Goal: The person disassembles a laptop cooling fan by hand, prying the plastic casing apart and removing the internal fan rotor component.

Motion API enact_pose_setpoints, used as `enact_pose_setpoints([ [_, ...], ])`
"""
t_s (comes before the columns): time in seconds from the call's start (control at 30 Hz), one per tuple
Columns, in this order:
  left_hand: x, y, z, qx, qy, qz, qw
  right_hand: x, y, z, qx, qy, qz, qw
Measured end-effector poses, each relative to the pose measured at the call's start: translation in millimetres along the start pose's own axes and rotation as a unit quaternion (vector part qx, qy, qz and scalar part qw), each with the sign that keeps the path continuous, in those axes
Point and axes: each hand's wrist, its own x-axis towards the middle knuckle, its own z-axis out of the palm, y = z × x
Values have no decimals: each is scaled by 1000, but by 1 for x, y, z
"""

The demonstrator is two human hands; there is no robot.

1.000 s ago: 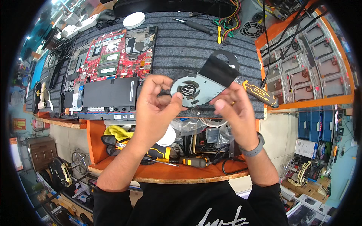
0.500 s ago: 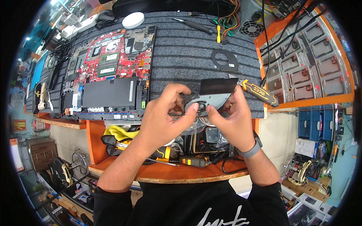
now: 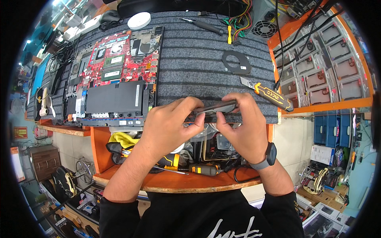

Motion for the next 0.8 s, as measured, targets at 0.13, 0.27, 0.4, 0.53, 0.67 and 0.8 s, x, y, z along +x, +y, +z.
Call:
enact_pose_setpoints([
  [0.13,-1,0,-3,35,-21,16,999,-2,-2,-1,-22,-8,-12,1000],
  [0.27,1,-1,-5,35,-39,15,999,-3,-1,-1,-34,-24,-11,999],
  [0.4,3,-2,-5,35,-41,16,998,-2,-1,0,-26,-23,-8,999],
  [0.53,3,-3,-4,28,-45,14,998,-2,-1,1,-21,-23,-9,999],
  [0.67,3,-3,-3,33,-41,12,999,-2,-1,1,-29,-26,-16,999],
  [0.8,2,-2,-1,36,-38,12,999,-3,1,3,-30,-21,-22,999],
])
